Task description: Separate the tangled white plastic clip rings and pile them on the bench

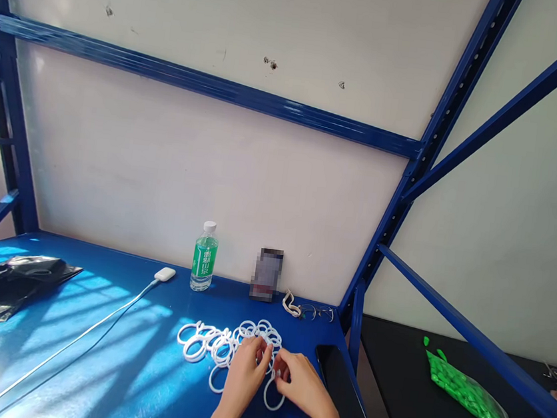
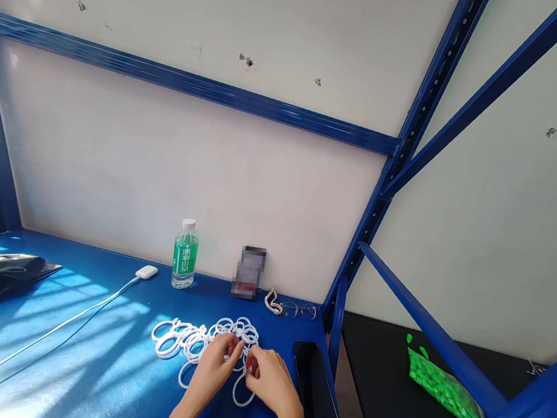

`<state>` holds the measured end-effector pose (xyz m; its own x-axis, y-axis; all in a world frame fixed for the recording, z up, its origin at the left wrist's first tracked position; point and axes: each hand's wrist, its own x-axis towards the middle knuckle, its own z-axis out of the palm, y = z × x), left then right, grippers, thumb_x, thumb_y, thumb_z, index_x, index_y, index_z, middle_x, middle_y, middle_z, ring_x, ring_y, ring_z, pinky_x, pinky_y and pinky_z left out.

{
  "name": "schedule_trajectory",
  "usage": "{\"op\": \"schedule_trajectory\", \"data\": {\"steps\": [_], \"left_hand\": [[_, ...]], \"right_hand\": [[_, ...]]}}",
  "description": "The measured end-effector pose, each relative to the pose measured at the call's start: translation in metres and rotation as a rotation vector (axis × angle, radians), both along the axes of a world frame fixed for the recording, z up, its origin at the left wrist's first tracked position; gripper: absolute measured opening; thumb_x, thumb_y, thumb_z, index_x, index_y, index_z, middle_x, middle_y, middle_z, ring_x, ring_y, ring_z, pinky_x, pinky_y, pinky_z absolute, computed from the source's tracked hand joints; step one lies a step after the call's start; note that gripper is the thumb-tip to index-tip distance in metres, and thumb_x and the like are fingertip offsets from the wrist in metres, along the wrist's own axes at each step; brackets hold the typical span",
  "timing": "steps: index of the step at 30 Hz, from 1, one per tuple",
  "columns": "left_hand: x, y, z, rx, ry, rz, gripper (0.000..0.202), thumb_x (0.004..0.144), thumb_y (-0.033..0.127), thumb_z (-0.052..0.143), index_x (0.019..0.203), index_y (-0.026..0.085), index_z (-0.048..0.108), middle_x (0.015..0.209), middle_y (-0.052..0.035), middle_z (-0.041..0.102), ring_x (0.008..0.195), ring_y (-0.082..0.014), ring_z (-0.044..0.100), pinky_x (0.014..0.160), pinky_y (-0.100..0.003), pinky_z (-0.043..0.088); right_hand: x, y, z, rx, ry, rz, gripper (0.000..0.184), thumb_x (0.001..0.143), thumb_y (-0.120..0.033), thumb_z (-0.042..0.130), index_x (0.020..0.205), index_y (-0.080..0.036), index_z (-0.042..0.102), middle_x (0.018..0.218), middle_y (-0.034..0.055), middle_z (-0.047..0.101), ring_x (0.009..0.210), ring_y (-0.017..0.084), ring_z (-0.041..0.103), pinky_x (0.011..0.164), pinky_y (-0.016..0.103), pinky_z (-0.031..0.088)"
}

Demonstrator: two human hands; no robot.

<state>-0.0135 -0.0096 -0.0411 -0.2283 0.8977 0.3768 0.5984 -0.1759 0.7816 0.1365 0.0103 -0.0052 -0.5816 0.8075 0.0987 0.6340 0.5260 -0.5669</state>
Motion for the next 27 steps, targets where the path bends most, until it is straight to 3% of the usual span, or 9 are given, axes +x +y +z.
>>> {"op": "schedule_trajectory", "data": {"steps": [7,12,17,22,27], "left_hand": [[0.003,-0.001,0.003,-0.067,-0.058,-0.175,0.036,0.088,0.044,0.042,0.064,0.019,0.051,0.065,-0.0026,0.057,0.068,-0.0188,0.051,0.063,-0.028,0.034],[0.003,-0.001,0.008,-0.077,-0.137,-0.214,0.037,0.087,0.047,0.042,0.064,0.020,0.049,0.063,-0.0006,0.054,0.065,-0.0169,0.049,0.062,-0.027,0.034],[0.002,0.002,0.005,-0.076,-0.332,-0.225,0.039,0.084,0.053,0.044,0.064,0.020,0.049,0.060,0.0021,0.050,0.058,-0.0145,0.046,0.057,-0.025,0.033],[-0.002,0.007,0.003,-0.059,-0.470,-0.160,0.045,0.079,0.061,0.048,0.060,0.020,0.047,0.056,0.0035,0.045,0.056,-0.0141,0.044,0.056,-0.026,0.034],[-0.002,0.004,0.009,-0.075,-0.538,-0.168,0.051,0.075,0.068,0.047,0.058,0.020,0.047,0.053,0.0035,0.046,0.055,-0.0145,0.045,0.056,-0.026,0.036]], "right_hand": [[-0.007,0.000,0.013,0.174,0.156,-0.070,0.018,0.077,-0.009,0.046,0.082,-0.023,0.057,0.077,-0.0005,0.062,0.071,0.017,0.059,0.064,0.024,0.042],[-0.008,-0.001,0.014,0.199,0.214,-0.050,0.022,0.078,-0.007,0.046,0.086,-0.023,0.059,0.085,0.0003,0.064,0.078,0.018,0.060,0.069,0.025,0.045],[-0.008,-0.007,0.017,0.184,0.268,-0.043,0.025,0.084,-0.014,0.048,0.104,-0.025,0.058,0.097,0.0021,0.064,0.089,0.019,0.061,0.080,0.029,0.047],[-0.010,-0.009,0.016,0.138,0.265,0.006,0.056,0.072,-0.016,0.064,0.125,-0.028,0.048,0.117,0.0021,0.057,0.107,0.021,0.055,0.093,0.030,0.044],[-0.013,-0.008,0.009,0.113,0.225,-0.022,0.059,0.075,-0.014,0.059,0.130,-0.030,0.045,0.107,0.0003,0.060,0.086,0.017,0.059,0.086,0.030,0.047]]}}
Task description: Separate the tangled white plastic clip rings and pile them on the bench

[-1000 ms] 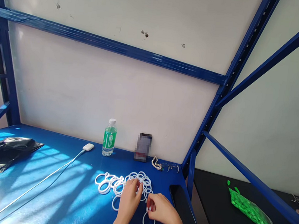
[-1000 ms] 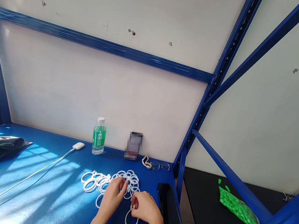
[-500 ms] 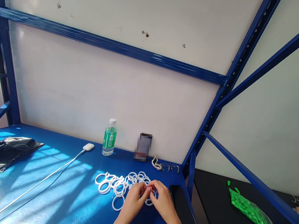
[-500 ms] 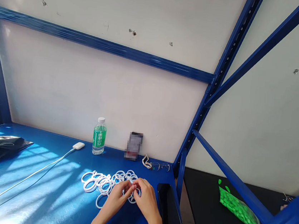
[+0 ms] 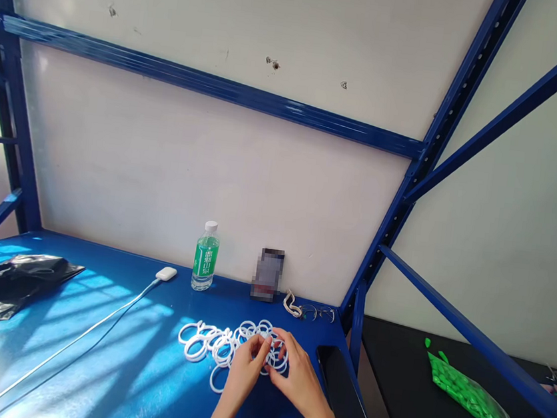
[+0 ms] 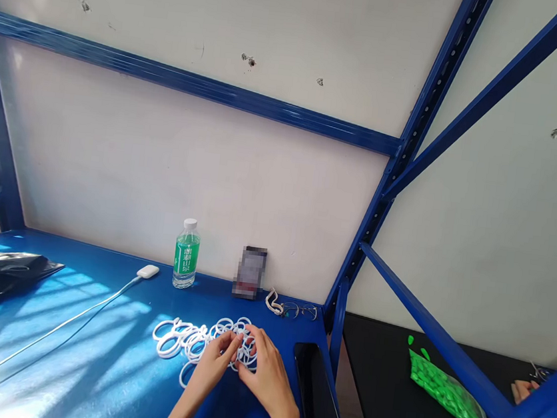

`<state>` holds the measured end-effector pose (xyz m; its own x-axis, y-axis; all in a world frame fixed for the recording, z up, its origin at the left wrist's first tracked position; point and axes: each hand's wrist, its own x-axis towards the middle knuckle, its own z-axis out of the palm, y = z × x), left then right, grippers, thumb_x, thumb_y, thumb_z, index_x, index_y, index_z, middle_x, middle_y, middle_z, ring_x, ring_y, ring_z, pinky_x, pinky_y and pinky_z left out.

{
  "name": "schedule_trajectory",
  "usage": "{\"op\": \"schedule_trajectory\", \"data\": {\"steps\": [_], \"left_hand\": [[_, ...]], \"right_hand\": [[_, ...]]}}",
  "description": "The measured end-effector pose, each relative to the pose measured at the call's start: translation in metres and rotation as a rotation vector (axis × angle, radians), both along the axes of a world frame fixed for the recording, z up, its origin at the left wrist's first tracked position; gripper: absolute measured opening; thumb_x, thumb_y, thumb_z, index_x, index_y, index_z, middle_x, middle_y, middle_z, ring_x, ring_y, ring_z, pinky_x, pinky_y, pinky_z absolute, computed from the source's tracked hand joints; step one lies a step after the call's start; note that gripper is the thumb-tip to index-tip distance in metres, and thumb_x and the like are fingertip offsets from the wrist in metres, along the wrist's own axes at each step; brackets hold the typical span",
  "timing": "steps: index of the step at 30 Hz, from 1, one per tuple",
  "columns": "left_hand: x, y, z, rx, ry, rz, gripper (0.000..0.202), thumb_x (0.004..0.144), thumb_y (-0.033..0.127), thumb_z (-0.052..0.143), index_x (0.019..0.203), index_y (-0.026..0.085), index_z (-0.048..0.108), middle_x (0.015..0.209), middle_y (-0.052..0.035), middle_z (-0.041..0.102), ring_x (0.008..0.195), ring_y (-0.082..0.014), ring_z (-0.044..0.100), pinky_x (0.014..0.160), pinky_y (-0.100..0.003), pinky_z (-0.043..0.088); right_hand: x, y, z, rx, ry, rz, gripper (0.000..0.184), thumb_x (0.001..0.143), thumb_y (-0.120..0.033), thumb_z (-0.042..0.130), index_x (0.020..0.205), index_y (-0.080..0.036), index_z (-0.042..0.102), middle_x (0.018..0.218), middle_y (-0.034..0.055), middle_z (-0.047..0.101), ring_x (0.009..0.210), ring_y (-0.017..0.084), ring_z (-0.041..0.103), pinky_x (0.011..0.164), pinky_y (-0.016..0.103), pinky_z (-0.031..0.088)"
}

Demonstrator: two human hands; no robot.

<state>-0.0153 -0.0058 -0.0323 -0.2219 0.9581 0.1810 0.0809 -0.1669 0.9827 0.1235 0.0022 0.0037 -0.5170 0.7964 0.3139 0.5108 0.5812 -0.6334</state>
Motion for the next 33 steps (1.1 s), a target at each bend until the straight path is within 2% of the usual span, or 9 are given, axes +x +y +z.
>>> {"op": "schedule_trajectory", "data": {"steps": [2,6,10,14,17,21,24,30,33], "left_hand": [[0.001,-0.001,0.002,0.000,-0.023,0.000,0.052,0.074,0.070,0.048,0.058,0.021,0.048,0.053,0.0031,0.047,0.055,-0.0146,0.046,0.056,-0.026,0.037],[0.001,-0.002,0.004,0.009,-0.036,-0.003,0.050,0.074,0.069,0.049,0.064,0.020,0.050,0.056,0.0032,0.049,0.056,-0.0146,0.047,0.057,-0.026,0.038],[0.002,-0.004,0.006,0.039,-0.025,-0.116,0.048,0.079,0.065,0.046,0.066,0.020,0.050,0.058,0.0040,0.046,0.057,-0.0136,0.045,0.058,-0.025,0.035],[0.002,-0.005,0.009,0.047,-0.039,-0.227,0.047,0.082,0.064,0.044,0.064,0.020,0.046,0.057,0.0042,0.045,0.057,-0.0126,0.043,0.058,-0.025,0.034],[0.002,-0.006,0.010,0.052,-0.071,-0.292,0.046,0.084,0.061,0.045,0.065,0.020,0.047,0.057,0.0040,0.047,0.057,-0.0119,0.043,0.058,-0.025,0.033],[0.002,-0.006,0.010,0.058,-0.073,-0.316,0.044,0.084,0.060,0.047,0.067,0.019,0.048,0.057,0.0042,0.048,0.056,-0.0110,0.041,0.057,-0.024,0.031],[0.003,-0.006,0.009,0.068,-0.075,-0.318,0.045,0.083,0.061,0.048,0.066,0.019,0.047,0.056,0.0047,0.047,0.055,-0.0106,0.040,0.057,-0.024,0.030],[0.004,-0.007,0.010,0.059,-0.075,-0.337,0.047,0.082,0.064,0.047,0.065,0.020,0.044,0.056,0.0055,0.042,0.054,-0.0101,0.038,0.056,-0.023,0.029],[0.004,-0.009,0.012,0.054,-0.071,-0.342,0.047,0.082,0.064,0.045,0.066,0.020,0.041,0.058,0.0055,0.040,0.055,-0.0100,0.036,0.055,-0.023,0.028]], "right_hand": [[0.000,0.000,0.000,-0.018,-0.001,-0.007,0.059,0.076,-0.014,0.058,0.131,-0.030,0.044,0.100,-0.0003,0.062,0.080,0.016,0.059,0.083,0.030,0.047],[0.001,-0.001,0.002,-0.034,0.035,-0.015,0.059,0.077,-0.018,0.057,0.132,-0.029,0.042,0.099,0.0006,0.063,0.075,0.016,0.058,0.076,0.028,0.048],[0.005,-0.001,0.003,-0.067,0.134,0.020,0.049,0.082,-0.023,0.051,0.130,-0.027,0.043,0.100,0.0025,0.064,0.077,0.017,0.059,0.073,0.028,0.049],[0.008,0.001,0.004,-0.151,0.303,0.091,0.037,0.089,-0.032,0.042,0.125,-0.024,0.045,0.086,0.0019,0.065,0.077,0.019,0.062,0.074,0.030,0.048],[0.008,0.003,0.004,-0.199,0.384,0.126,0.033,0.090,-0.036,0.040,0.118,-0.022,0.048,0.075,-0.0006,0.063,0.070,0.017,0.060,0.066,0.027,0.045],[0.005,0.005,0.002,-0.211,0.399,0.058,0.029,0.092,-0.043,0.040,0.106,-0.021,0.053,0.058,-0.0053,0.052,0.056,0.014,0.051,0.054,0.023,0.037],[0.002,0.007,-0.003,-0.224,0.398,-0.017,0.031,0.093,-0.048,0.041,0.097,-0.020,0.055,0.053,-0.0063,0.048,0.051,0.013,0.048,0.050,0.022,0.033],[-0.002,0.010,-0.015,-0.277,0.516,0.001,0.034,0.090,-0.054,0.043,0.101,-0.022,0.047,0.057,-0.0055,0.054,0.055,0.016,0.058,0.055,0.025,0.044],[-0.003,0.010,-0.016,-0.307,0.561,0.022,0.034,0.089,-0.055,0.045,0.101,-0.023,0.043,0.057,-0.0068,0.052,0.054,0.015,0.058,0.056,0.026,0.045]]}}
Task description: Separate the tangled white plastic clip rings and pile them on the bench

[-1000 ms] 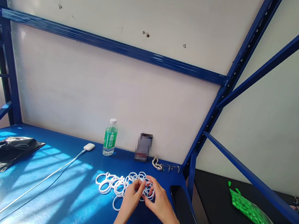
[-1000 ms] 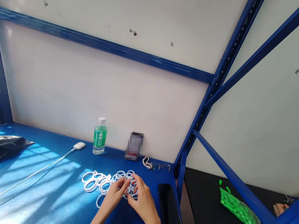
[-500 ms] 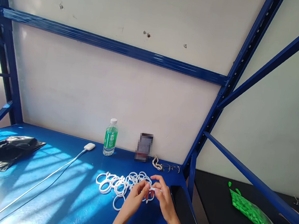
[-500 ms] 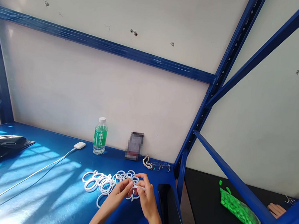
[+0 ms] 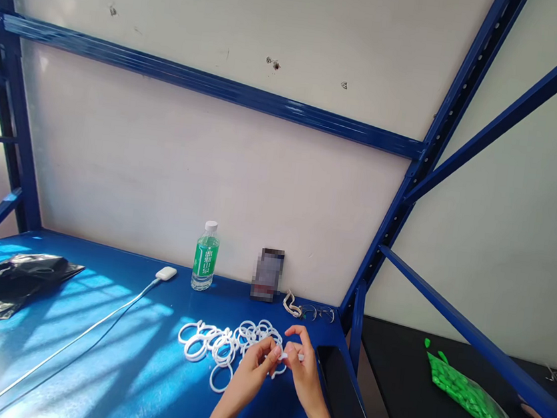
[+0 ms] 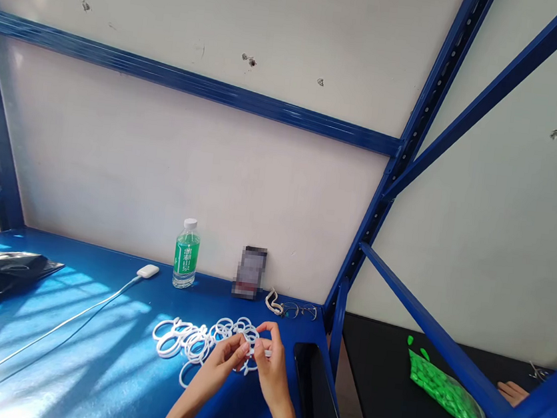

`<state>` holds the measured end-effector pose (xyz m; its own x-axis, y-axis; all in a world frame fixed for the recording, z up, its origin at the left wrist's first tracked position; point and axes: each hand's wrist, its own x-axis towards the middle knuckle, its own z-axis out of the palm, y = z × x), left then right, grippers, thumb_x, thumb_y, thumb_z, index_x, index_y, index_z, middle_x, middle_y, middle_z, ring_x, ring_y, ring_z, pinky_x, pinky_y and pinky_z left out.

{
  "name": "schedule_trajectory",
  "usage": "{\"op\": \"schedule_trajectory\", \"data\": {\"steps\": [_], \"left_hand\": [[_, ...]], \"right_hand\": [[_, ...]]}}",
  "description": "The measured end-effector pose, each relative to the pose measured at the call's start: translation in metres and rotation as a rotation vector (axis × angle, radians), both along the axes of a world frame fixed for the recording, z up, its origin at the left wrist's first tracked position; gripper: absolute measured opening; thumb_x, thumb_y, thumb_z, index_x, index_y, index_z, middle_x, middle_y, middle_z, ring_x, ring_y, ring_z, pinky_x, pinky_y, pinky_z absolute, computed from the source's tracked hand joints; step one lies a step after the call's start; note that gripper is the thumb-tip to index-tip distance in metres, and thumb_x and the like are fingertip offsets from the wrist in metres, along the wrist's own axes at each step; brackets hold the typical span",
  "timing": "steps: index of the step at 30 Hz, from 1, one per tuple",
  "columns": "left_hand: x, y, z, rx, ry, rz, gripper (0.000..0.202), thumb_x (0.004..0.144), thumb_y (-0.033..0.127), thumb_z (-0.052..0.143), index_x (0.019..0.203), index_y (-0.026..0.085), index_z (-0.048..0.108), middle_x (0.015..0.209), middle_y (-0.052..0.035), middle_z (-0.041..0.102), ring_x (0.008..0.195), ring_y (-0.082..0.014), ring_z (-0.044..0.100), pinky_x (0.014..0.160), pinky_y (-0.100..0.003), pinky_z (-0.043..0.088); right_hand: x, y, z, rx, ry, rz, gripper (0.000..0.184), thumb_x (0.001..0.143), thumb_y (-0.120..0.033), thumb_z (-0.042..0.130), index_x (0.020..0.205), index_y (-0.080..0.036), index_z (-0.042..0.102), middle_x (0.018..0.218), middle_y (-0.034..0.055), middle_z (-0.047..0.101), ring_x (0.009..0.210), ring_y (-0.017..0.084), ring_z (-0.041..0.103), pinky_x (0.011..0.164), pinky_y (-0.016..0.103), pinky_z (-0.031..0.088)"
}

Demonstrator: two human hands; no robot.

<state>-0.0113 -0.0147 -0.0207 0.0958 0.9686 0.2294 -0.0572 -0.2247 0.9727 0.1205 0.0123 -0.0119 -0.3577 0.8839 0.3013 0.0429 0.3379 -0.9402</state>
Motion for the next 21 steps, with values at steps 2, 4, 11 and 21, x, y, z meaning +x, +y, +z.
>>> {"op": "schedule_trajectory", "data": {"steps": [2,4,11,21], "left_hand": [[0.000,-0.001,0.001,0.000,0.003,0.002,0.047,0.082,0.064,0.045,0.065,0.021,0.040,0.058,0.0054,0.039,0.056,-0.0101,0.036,0.056,-0.023,0.028],[-0.001,-0.002,0.002,-0.002,0.004,-0.001,0.048,0.081,0.065,0.046,0.065,0.021,0.039,0.059,0.0056,0.038,0.056,-0.0101,0.036,0.055,-0.023,0.028],[-0.001,-0.001,0.002,-0.013,-0.012,0.012,0.048,0.080,0.066,0.046,0.064,0.021,0.039,0.056,0.0064,0.037,0.054,-0.0096,0.035,0.054,-0.023,0.028],[-0.003,0.003,-0.010,0.102,0.317,0.553,0.040,0.090,0.053,0.036,0.067,0.022,0.046,0.063,0.0005,0.052,0.060,-0.0167,0.048,0.059,-0.027,0.034]], "right_hand": [[0.000,0.000,0.000,-0.001,0.024,0.013,0.034,0.088,-0.055,0.047,0.099,-0.024,0.041,0.055,-0.0084,0.049,0.052,0.015,0.056,0.056,0.026,0.044],[0.000,0.000,0.000,0.003,0.031,0.011,0.035,0.087,-0.056,0.048,0.097,-0.024,0.039,0.054,-0.0092,0.047,0.051,0.014,0.054,0.055,0.025,0.043],[-0.005,0.001,-0.004,-0.003,0.033,-0.034,0.037,0.087,-0.060,0.045,0.091,-0.024,0.038,0.055,-0.0082,0.049,0.049,0.013,0.051,0.051,0.023,0.038],[0.001,0.015,-0.016,0.129,-0.197,-0.325,0.037,0.089,-0.057,0.045,0.100,-0.021,0.049,0.068,-0.0023,0.056,0.059,0.016,0.057,0.056,0.027,0.046]]}}
